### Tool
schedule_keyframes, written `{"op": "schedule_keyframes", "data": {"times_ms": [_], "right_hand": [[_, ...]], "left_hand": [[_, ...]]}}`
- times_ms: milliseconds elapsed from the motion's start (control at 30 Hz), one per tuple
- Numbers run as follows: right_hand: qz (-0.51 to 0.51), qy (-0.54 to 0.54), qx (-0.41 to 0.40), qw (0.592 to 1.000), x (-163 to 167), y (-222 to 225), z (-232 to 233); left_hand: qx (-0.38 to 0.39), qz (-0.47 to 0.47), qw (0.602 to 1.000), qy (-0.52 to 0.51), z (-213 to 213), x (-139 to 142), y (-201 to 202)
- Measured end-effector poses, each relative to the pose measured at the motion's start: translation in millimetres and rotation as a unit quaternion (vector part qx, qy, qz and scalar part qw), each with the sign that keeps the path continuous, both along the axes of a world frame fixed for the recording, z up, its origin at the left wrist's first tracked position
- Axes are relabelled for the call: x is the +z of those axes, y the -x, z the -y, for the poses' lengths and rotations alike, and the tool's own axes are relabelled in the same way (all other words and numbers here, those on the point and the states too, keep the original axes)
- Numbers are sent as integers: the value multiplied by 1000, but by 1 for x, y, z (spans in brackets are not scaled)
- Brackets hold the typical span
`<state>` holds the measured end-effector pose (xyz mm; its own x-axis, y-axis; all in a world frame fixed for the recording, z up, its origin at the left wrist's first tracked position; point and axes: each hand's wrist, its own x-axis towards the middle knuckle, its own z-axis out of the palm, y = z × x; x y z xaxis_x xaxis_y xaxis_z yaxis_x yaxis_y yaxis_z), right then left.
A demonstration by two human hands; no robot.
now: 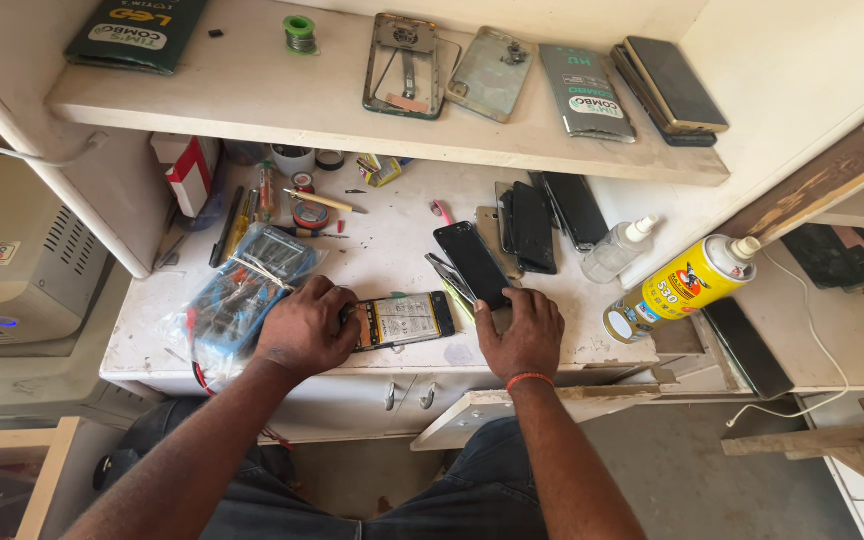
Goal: The person sits at a cluttered repair workbench and disassembles a smartphone. They pry open the phone's back cover, remove internal components and screws, handle the exposed frame and battery area, and work on the opened device with small hand tools.
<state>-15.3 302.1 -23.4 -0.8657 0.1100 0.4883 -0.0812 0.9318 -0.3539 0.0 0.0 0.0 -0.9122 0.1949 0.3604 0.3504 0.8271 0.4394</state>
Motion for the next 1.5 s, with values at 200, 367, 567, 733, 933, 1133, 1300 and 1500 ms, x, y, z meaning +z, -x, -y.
{"op": "schedule_keyframes", "data": {"times_ms": [200,367,567,733,933,1133,1300,1500], "right_hand": [[10,-3,1,1000,-1,4,0],[17,-7,-4,1000,0,9,-8],[18,-5,-6,1000,-1,14,-11],[16,-4,-6,1000,-1,-5,-4],[13,-4,-9,1000,-1,-11,-8],[27,-4,-13,1000,0,-21,0],[34,-1,-14,999,-2,-36,3],[18,1,-11,1000,-4,-47,2]], "left_hand": [[2,5,1000,2,0,-1,1],[2,4,1000,2,-7,0,6],[1,4,1000,10,-11,0,12],[1,6,1000,3,-4,0,-5],[-6,-1,1000,5,-7,-1,-9],[-5,10,1000,10,0,-1,-17],[-4,16,1000,11,3,-3,-32],[-5,10,1000,9,2,-3,-42]]}}
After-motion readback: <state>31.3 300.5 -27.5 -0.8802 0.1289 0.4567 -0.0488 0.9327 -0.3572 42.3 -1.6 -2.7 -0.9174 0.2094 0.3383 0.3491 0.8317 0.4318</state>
